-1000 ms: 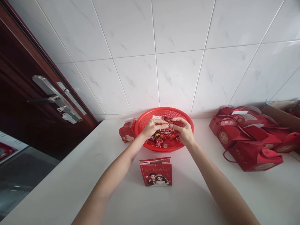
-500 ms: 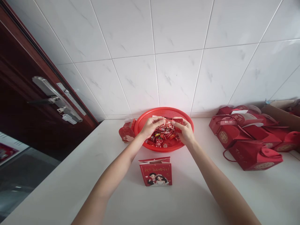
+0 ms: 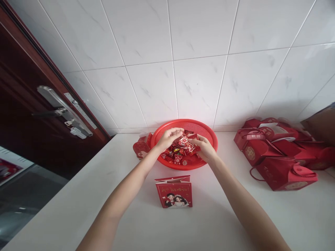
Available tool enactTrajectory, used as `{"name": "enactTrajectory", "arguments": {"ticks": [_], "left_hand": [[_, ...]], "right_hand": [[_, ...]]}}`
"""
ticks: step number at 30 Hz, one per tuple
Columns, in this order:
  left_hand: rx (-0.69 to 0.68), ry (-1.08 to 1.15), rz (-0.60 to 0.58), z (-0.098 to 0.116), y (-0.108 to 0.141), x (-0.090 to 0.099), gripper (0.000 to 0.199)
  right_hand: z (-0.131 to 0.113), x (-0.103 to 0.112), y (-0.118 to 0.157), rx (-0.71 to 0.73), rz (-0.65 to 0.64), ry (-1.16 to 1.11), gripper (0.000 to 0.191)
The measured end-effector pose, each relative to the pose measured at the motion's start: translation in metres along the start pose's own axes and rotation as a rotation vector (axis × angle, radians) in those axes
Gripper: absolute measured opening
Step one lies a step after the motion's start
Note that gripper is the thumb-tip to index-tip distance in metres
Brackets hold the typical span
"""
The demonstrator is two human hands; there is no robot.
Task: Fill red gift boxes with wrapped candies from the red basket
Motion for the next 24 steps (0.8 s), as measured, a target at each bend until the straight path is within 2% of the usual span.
{"name": "enactTrajectory", "arguments": {"ticks": [3, 8, 10, 14, 16, 20, 24], "left_hand": [[0.077, -0.069, -0.082, -0.005, -0.002, 0.013, 0.043], [0.295, -0.61, -0.529, -0.026, 0.008, 0.014, 0.024], [0.339, -0.812, -0.647, -0.032, 0.014, 0.009, 0.028], [0.42, -1.161, -0.723, -0.035, 0.021, -0.006, 0.048], [0.459, -1.262, -0.745, -0.033, 0.022, -0.013, 0.05], [0.502, -1.336, -0.736, -0.03, 0.022, -0.019, 0.044], [0.462, -1.296, -0.712, -0.031, 0.021, -0.02, 0.034]], "right_hand": [[0.0, 0.005, -0.003, 0.019, 0.034, -0.033, 0.03], [0.002, 0.01, -0.007, -0.023, 0.07, -0.149, 0.022], [0.003, 0.011, -0.007, -0.046, 0.089, -0.176, 0.019], [0.003, 0.011, -0.007, -0.052, 0.084, -0.184, 0.025], [0.003, 0.011, -0.006, -0.045, 0.08, -0.188, 0.03], [0.001, 0.01, -0.005, -0.019, 0.077, -0.177, 0.033], [0.001, 0.009, -0.004, -0.023, 0.091, -0.178, 0.034]]}}
Point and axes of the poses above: each hand's wrist, its own y-axis away from the middle knuckle, its own x-axis out of the back of the hand, z = x × y, the point moved 6 cm from there along -y, towards the middle knuckle, and after that the axes turned 4 degrees about -z, right-handed, at the moved point
